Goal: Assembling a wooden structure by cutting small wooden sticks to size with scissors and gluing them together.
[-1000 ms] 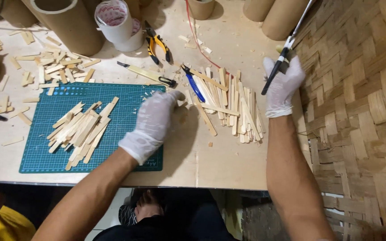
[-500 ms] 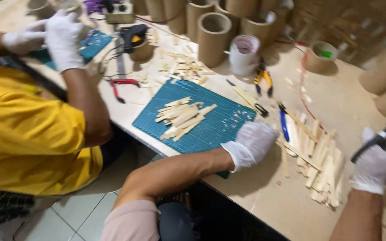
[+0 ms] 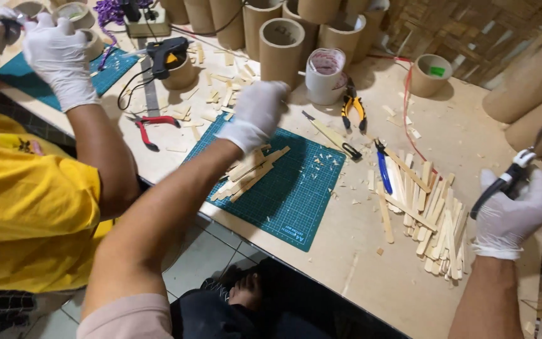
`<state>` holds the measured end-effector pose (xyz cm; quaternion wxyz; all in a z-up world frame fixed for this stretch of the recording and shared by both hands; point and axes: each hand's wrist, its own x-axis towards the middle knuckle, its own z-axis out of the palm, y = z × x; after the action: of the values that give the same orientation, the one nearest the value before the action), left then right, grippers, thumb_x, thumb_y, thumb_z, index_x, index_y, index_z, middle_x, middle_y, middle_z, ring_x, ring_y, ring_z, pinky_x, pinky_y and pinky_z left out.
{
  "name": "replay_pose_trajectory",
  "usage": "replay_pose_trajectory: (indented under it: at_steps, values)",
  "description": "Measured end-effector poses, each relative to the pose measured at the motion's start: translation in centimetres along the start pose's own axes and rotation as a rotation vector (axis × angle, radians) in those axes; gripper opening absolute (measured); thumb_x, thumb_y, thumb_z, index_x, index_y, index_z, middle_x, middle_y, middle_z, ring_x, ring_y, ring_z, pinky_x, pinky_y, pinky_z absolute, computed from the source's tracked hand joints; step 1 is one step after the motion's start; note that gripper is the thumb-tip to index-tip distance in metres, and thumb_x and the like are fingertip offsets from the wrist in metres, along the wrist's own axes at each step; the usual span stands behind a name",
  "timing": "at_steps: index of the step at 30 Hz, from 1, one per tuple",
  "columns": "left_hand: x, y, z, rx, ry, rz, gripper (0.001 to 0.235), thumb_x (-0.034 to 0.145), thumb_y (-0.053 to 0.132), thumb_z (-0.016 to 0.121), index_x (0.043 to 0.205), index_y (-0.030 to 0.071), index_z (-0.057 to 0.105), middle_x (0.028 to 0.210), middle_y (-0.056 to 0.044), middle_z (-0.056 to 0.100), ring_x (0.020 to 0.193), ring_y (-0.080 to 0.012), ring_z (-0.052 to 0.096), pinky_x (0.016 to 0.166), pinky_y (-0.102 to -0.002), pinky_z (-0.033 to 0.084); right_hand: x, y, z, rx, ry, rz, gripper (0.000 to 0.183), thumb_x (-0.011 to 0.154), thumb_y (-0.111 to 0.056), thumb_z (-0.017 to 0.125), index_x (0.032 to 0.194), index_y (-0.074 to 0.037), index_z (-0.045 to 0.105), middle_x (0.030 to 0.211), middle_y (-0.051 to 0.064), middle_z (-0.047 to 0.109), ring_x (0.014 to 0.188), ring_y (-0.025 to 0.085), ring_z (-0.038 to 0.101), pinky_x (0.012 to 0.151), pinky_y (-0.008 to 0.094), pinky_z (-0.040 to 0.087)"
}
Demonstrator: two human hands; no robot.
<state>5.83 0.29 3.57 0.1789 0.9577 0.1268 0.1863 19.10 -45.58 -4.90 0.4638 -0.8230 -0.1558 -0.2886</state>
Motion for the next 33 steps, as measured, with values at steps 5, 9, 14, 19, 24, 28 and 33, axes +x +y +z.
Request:
replay_pose_trajectory:
  at_steps: [5, 9, 14, 19, 24, 28, 33]
  values:
    - [1.7, -7.1, -1.4, 0.233, 0.096, 0.11, 0.027, 0.073, 0.02, 0.083, 0.098, 0.016, 0.074, 0.088, -0.014, 0.073, 0.085, -0.0392, 0.068, 0.072, -0.051, 0.052, 0.0, -1.0, 1.4, -0.021, -0.001, -0.061, 0.026, 0.091, 0.002, 0.081, 0.114, 0.001, 0.067, 0.089, 0.005, 0.052, 0.08, 0.014, 0.047, 0.067, 0.033, 0.043]
    - [-0.8, -5.3, -0.9, 0.309, -0.035, 0.101, 0.025, 0.086, 0.034, 0.08, 0.081, 0.011, 0.074, 0.074, -0.024, 0.067, 0.07, -0.0482, 0.065, 0.06, -0.056, 0.052, -0.7, -3.1, 0.6, -0.153, -0.15, -0.105, 0.039, 0.087, -0.008, 0.086, 0.124, -0.006, 0.071, 0.084, 0.006, 0.065, 0.075, 0.016, 0.054, 0.066, 0.036, 0.044]
    - [-7.6, 0.2, -2.9, 0.316, -0.359, -0.118, 0.023, 0.082, 0.025, 0.074, 0.103, 0.033, 0.078, 0.086, -0.003, 0.076, 0.091, -0.0267, 0.076, 0.083, -0.044, 0.062, -2.7, -12.7, 1.4, -0.178, -0.494, 0.26, 0.028, 0.08, -0.021, 0.073, 0.108, -0.024, 0.074, 0.093, 0.007, 0.074, 0.09, 0.034, 0.073, 0.082, 0.045, 0.058]
    - [-11.0, -2.5, -0.2, 0.307, -0.431, -0.24, 0.031, 0.084, 0.033, 0.073, 0.113, 0.041, 0.077, 0.091, -0.003, 0.08, 0.091, -0.0299, 0.077, 0.077, -0.048, 0.064, -3.3, -14.6, 1.8, -0.475, -0.747, 0.262, 0.044, 0.071, -0.039, 0.08, 0.114, -0.04, 0.072, 0.097, -0.001, 0.077, 0.097, 0.031, 0.073, 0.091, 0.047, 0.057]
    - [-11.5, -1.8, -1.3, 0.197, -0.319, -0.246, 0.018, 0.087, 0.036, 0.07, 0.101, 0.027, 0.078, 0.088, -0.013, 0.073, 0.089, -0.0386, 0.074, 0.081, -0.049, 0.063, -3.6, -15.2, 2.2, -0.703, -0.934, 0.337, 0.039, 0.077, -0.048, 0.07, 0.116, -0.044, 0.069, 0.104, -0.004, 0.078, 0.109, 0.031, 0.072, 0.099, 0.045, 0.054]
    - [-11.4, 0.2, -3.6, 0.068, -0.35, -0.359, 0.018, 0.089, 0.028, 0.069, 0.105, 0.024, 0.078, 0.096, -0.011, 0.076, 0.098, -0.0362, 0.073, 0.086, -0.049, 0.061, -3.6, -15.4, 2.0, -0.729, -0.969, 0.326, 0.039, 0.077, -0.047, 0.071, 0.117, -0.046, 0.069, 0.106, -0.006, 0.079, 0.111, 0.029, 0.072, 0.101, 0.043, 0.054]
    - [-11.0, -1.1, -3.1, 0.16, -0.479, -0.455, 0.031, 0.089, 0.034, 0.072, 0.119, 0.028, 0.075, 0.105, -0.003, 0.075, 0.106, -0.0251, 0.073, 0.094, -0.042, 0.058, -3.6, -14.1, 1.5, -0.552, -0.947, 0.378, 0.046, 0.076, -0.043, 0.076, 0.121, -0.031, 0.073, 0.111, 0.009, 0.078, 0.113, 0.038, 0.069, 0.102, 0.048, 0.051]
